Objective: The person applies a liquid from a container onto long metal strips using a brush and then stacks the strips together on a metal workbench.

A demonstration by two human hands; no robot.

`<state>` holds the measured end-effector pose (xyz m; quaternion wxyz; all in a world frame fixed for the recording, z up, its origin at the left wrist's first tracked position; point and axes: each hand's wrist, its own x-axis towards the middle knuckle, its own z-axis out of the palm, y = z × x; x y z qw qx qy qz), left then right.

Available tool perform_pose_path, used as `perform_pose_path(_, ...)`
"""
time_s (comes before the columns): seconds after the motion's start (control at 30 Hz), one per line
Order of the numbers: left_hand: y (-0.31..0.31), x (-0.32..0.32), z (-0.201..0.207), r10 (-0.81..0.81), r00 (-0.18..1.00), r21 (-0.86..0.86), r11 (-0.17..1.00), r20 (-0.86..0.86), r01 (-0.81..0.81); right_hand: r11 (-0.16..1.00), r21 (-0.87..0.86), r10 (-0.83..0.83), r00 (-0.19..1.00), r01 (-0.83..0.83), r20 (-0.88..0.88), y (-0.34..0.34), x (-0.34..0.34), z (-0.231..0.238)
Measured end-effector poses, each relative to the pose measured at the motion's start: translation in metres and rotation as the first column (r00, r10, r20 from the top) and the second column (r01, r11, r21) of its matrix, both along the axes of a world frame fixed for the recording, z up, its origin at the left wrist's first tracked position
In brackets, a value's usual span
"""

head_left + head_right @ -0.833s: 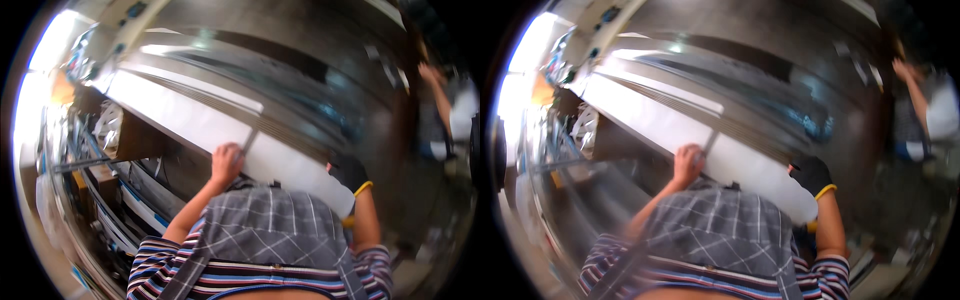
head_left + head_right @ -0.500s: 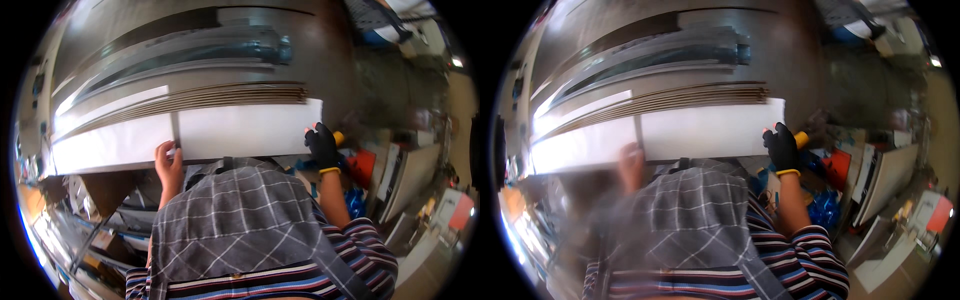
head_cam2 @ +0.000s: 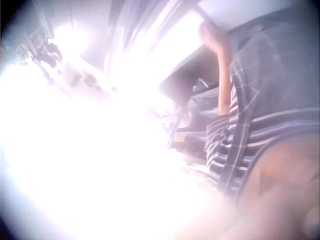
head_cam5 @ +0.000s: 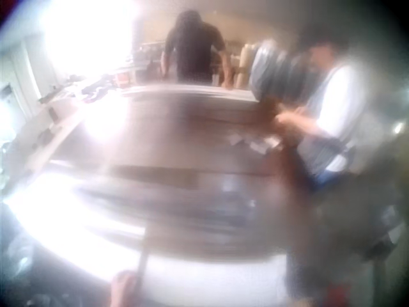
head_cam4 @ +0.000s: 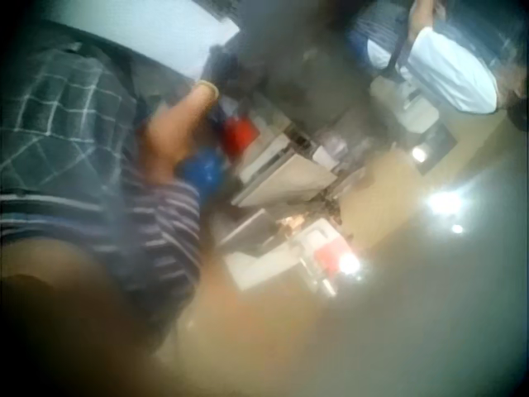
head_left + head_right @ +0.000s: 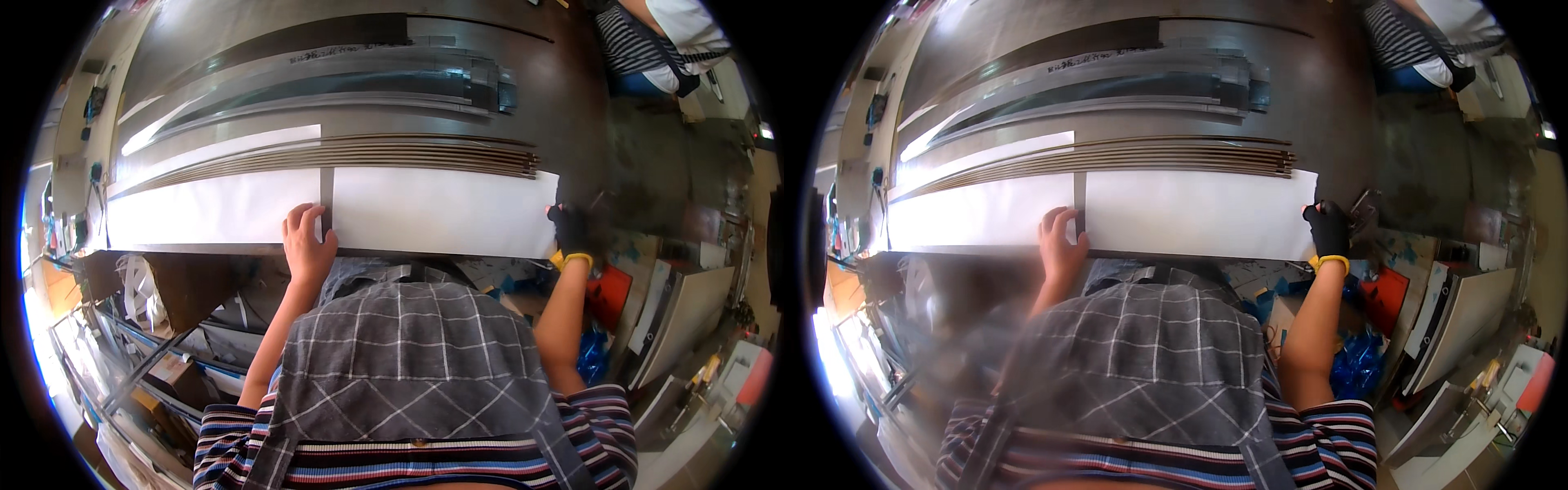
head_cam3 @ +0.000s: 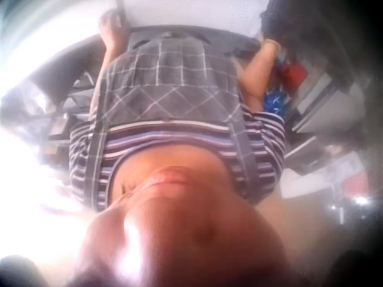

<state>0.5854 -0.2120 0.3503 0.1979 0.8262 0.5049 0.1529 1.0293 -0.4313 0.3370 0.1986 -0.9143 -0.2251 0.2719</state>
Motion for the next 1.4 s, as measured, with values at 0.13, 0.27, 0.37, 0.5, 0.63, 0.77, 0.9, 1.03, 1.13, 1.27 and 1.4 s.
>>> perform_pose_path(0.13,0.008,0.004,0.009,0.016,0.999,-0.029,0.999,-0.041,-0.017,0.996,-0.066,0.058,0.993,-0.052,0.101,0.008,0.007,0.004)
perform_pose_path(0.27,0.013,0.006,0.013,0.02,0.996,-0.049,0.999,-0.088,-0.024,0.994,-0.062,0.093,0.988,-0.085,0.124,0.008,0.013,0.003)
perform_pose_path(0.37,0.015,0.006,0.009,0.003,0.993,-0.062,0.998,-0.118,-0.01,0.984,-0.144,0.107,0.994,-0.105,0.006,0.022,0.011,0.018)
perform_pose_path(0.5,0.012,0.01,0.011,-0.012,0.992,-0.051,0.999,-0.123,0.005,0.99,0.03,0.14,0.99,-0.139,-0.034,0.014,0.017,0.006)
perform_pose_path(0.63,0.011,0.004,0.005,0.019,0.996,-0.039,0.999,-0.084,-0.022,0.985,0.102,0.137,0.99,-0.137,0.006,0.02,0.004,0.011)
perform_pose_path(0.77,0.01,0.003,0.005,0.033,0.998,-0.016,0.999,-0.059,-0.034,0.986,0.139,0.097,0.995,-0.095,-0.006,0.024,-0.004,0.017)
perform_pose_path(0.9,0.012,0.009,0.004,0.014,0.998,0.021,1.0,-0.054,-0.013,0.98,0.102,0.17,0.985,-0.169,-0.001,0.017,0.007,0.008)
perform_pose_path(1.03,0.013,0.019,0.009,0.025,0.999,-0.009,1.0,-0.031,-0.025,0.958,-0.06,0.233,0.635,-0.282,0.736,0.019,0.019,-0.01)
perform_pose_path(1.13,0.01,0.013,0.001,0.056,0.998,0.001,0.998,-0.034,-0.056,0.789,0.245,0.354,0.743,-0.563,0.569,0.091,-0.016,0.029)
perform_pose_path(1.27,0.011,0.009,-0.004,0.066,0.998,-0.021,0.998,0.013,-0.066,0.587,-0.23,0.741,0.401,-0.776,0.539,0.173,-0.037,0.016)
perform_pose_path(1.4,-0.002,0.01,0.014,0.152,0.987,-0.081,0.986,0.056,-0.148,0.5,-0.202,0.799,0.359,-0.842,0.483,0.184,-0.026,0.018)
